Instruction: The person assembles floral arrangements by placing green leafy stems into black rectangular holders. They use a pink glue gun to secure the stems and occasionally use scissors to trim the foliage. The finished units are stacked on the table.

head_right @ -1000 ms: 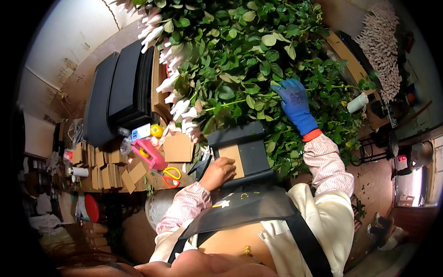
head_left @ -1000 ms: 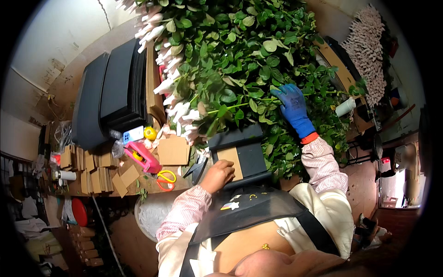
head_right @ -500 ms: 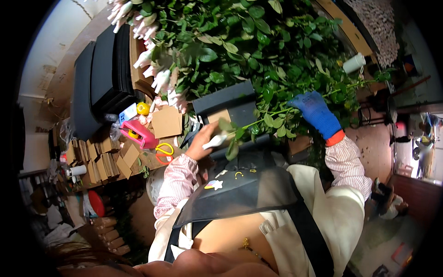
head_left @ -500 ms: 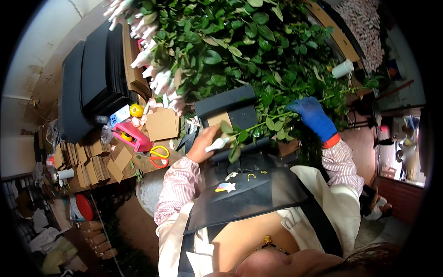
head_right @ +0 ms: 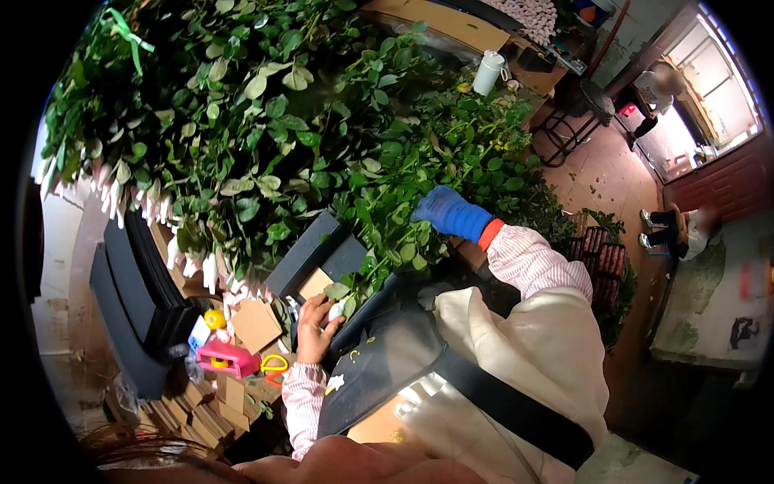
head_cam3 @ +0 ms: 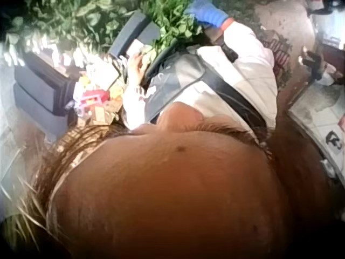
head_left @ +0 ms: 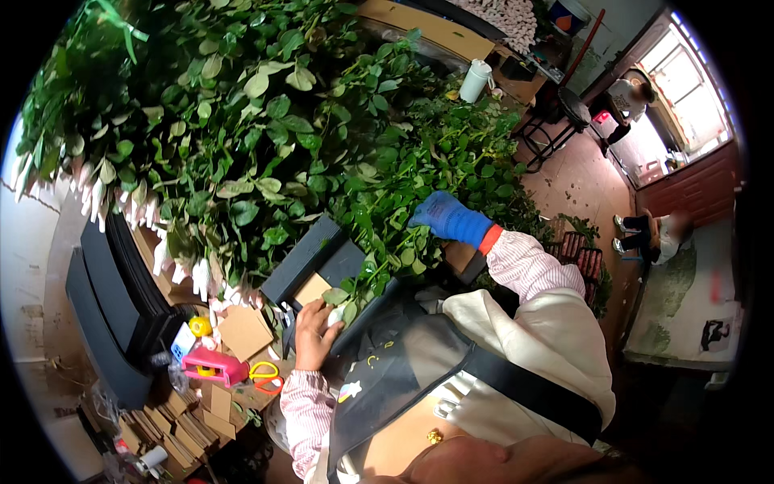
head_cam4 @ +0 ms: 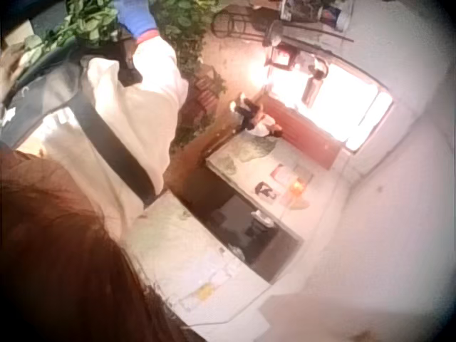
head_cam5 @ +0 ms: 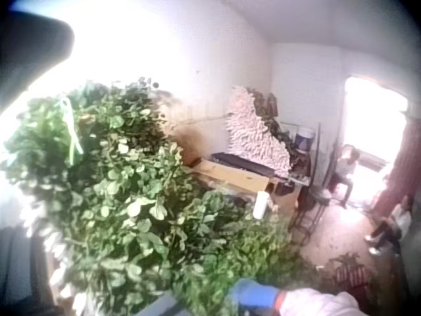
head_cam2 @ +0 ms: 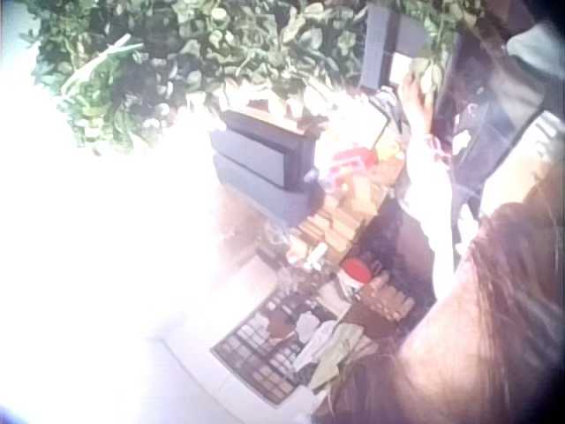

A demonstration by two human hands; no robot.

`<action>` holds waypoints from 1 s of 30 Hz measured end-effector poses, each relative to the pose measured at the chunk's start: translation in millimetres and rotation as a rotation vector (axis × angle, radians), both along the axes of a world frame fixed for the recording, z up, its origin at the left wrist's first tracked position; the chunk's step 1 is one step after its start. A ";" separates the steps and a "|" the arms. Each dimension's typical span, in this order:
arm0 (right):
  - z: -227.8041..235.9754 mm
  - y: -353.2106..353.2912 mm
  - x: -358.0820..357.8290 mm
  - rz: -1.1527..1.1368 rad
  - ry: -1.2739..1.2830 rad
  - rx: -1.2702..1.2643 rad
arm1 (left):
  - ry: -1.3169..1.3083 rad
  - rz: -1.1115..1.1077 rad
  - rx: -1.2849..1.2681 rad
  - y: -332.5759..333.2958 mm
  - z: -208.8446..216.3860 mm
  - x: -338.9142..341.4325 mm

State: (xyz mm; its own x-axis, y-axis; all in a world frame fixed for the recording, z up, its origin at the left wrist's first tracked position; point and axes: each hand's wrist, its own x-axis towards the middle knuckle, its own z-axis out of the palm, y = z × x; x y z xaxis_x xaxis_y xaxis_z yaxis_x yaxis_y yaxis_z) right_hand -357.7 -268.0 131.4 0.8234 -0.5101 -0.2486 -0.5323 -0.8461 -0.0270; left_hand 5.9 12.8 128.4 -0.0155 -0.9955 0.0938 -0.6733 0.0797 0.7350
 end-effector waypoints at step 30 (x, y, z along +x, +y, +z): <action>69.8 -106.6 273.1 -0.020 -0.070 -0.206 | -0.048 0.132 -0.084 -4.6 17.2 -13.2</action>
